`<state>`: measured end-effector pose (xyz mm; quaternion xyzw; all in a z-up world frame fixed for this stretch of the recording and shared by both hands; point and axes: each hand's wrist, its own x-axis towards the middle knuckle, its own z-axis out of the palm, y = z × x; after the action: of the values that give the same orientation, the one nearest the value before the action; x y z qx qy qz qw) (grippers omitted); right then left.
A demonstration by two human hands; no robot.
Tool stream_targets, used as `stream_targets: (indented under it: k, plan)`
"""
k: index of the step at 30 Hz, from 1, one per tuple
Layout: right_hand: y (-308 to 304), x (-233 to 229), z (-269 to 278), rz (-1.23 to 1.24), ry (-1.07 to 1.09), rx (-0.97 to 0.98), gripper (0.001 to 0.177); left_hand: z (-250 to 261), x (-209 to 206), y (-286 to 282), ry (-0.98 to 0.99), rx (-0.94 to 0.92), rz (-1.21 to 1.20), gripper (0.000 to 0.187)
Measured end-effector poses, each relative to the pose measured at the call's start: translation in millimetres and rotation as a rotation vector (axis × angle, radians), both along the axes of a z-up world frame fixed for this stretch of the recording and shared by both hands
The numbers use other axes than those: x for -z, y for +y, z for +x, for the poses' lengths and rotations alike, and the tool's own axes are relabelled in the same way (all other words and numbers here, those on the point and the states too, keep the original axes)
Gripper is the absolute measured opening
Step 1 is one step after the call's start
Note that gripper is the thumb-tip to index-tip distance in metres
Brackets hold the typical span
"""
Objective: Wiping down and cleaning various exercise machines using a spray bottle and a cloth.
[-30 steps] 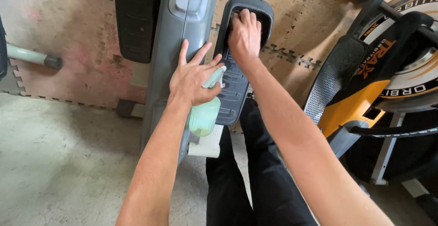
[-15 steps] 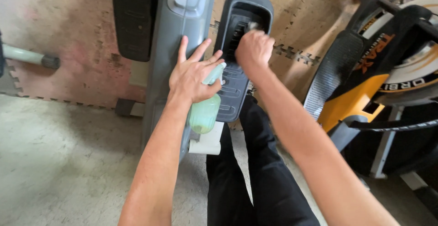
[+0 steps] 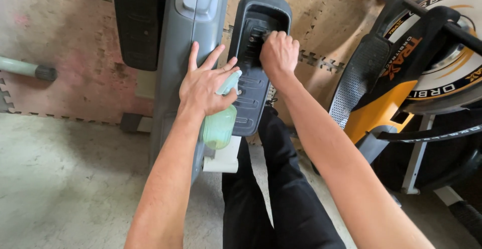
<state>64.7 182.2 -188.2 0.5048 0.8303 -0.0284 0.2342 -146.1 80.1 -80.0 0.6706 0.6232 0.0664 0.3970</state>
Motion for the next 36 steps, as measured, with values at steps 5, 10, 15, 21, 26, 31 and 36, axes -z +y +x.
stream_targets:
  k: [5, 10, 15, 21, 26, 31, 36]
  plan:
    - [6, -24, -4, 0.047, 0.488, 0.014, 0.038, 1, 4, -1, 0.035, 0.016, -0.001, 0.053]
    - [-10, -15, -6, 0.054, 0.437, -0.078, 0.048, 3, 3, 0, 0.043, 0.024, -0.001, 0.052]
    - [-28, -15, -3, 0.028, 0.355, 0.043, 0.046, 3, 5, -2, 0.039, 0.000, 0.005, 0.051]
    - [-18, -3, -19, 0.016, 0.495, 0.017, 0.028, 4, 5, -1, 0.028, -0.004, 0.021, 0.050]
    - [-7, -25, -2, -0.087, 0.500, -0.003, 0.029, 3, 5, -3, 0.028, -0.011, 0.013, 0.049]
    - [-14, -16, -16, -0.098, 0.370, 0.117, 0.030, 4, 10, -3, 0.073, 0.014, 0.007, 0.050]
    - [-24, -16, -14, -0.079, 0.557, 0.095, 0.041, 5, 7, -3, 0.107, 0.033, 0.010, 0.050]
